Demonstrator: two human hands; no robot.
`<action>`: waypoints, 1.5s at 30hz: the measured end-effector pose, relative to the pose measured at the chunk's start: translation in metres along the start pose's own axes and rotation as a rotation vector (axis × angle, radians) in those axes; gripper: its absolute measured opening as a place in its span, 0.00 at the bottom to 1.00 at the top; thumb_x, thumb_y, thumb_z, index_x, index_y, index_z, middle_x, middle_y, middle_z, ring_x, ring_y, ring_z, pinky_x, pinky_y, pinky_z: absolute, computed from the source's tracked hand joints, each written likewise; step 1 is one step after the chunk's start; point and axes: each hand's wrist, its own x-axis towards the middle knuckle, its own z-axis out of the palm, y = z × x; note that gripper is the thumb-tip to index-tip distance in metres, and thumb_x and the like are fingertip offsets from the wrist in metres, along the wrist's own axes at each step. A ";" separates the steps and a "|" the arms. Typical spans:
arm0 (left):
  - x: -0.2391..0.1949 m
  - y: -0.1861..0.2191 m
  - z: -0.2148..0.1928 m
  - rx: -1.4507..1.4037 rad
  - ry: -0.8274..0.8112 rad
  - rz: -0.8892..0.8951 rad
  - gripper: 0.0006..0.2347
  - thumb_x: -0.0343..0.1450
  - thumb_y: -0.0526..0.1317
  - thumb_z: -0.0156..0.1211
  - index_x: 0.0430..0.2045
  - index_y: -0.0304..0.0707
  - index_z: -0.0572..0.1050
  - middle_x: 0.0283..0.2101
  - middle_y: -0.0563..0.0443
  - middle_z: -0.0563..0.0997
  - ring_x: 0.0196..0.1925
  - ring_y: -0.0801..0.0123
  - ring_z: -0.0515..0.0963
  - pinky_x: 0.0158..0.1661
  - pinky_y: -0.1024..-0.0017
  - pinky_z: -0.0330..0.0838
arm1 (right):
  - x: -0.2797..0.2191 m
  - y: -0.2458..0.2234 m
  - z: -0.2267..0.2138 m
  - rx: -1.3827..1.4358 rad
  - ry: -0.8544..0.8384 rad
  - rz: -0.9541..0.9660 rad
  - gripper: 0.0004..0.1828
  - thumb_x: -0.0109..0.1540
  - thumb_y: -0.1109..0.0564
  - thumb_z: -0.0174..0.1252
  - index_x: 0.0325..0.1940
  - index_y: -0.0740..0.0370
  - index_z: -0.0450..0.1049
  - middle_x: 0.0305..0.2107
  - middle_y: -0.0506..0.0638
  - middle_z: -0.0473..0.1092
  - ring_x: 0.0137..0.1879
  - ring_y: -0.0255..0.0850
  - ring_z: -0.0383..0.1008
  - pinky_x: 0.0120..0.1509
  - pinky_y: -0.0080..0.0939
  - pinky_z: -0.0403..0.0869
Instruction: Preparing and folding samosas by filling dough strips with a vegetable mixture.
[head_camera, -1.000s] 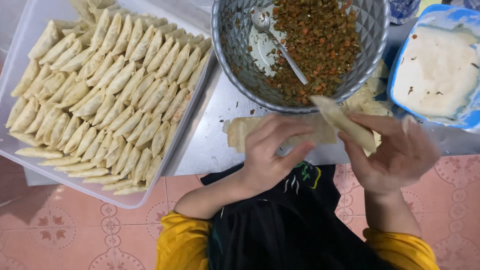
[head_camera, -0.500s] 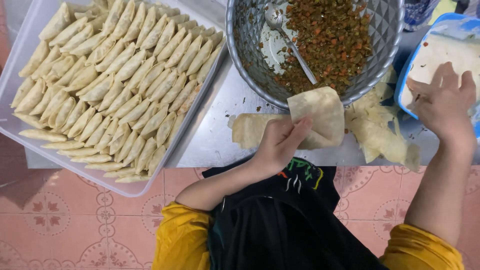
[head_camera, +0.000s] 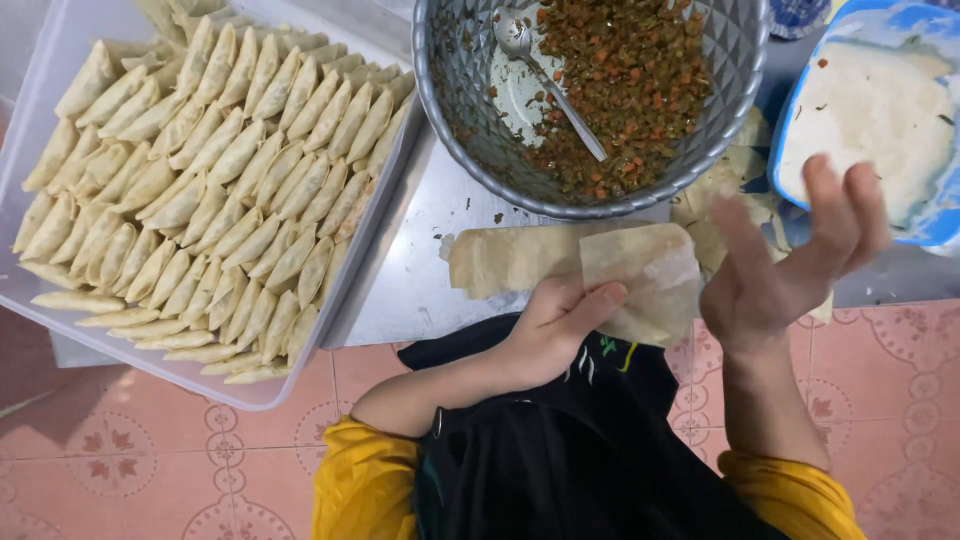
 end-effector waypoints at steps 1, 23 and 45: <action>-0.002 0.000 -0.002 -0.025 -0.008 -0.017 0.15 0.83 0.40 0.48 0.55 0.23 0.76 0.38 0.57 0.76 0.40 0.81 0.72 0.43 0.78 0.68 | 0.003 0.000 0.002 0.118 0.032 0.140 0.09 0.70 0.62 0.53 0.53 0.60 0.76 0.62 0.65 0.65 0.69 0.61 0.62 0.73 0.55 0.65; 0.004 0.036 -0.006 0.487 0.106 0.596 0.15 0.83 0.42 0.39 0.52 0.36 0.76 0.54 0.46 0.82 0.57 0.60 0.79 0.59 0.64 0.69 | -0.033 -0.068 -0.025 0.996 0.033 0.833 0.53 0.62 0.71 0.61 0.76 0.48 0.32 0.62 0.68 0.58 0.46 0.50 0.79 0.47 0.44 0.81; 0.010 0.031 0.014 -0.120 0.221 0.283 0.28 0.75 0.31 0.62 0.69 0.40 0.55 0.61 0.45 0.76 0.51 0.77 0.76 0.52 0.78 0.70 | -0.045 -0.047 0.020 1.245 0.194 0.764 0.35 0.68 0.76 0.63 0.72 0.60 0.54 0.31 0.59 0.73 0.35 0.41 0.75 0.45 0.32 0.71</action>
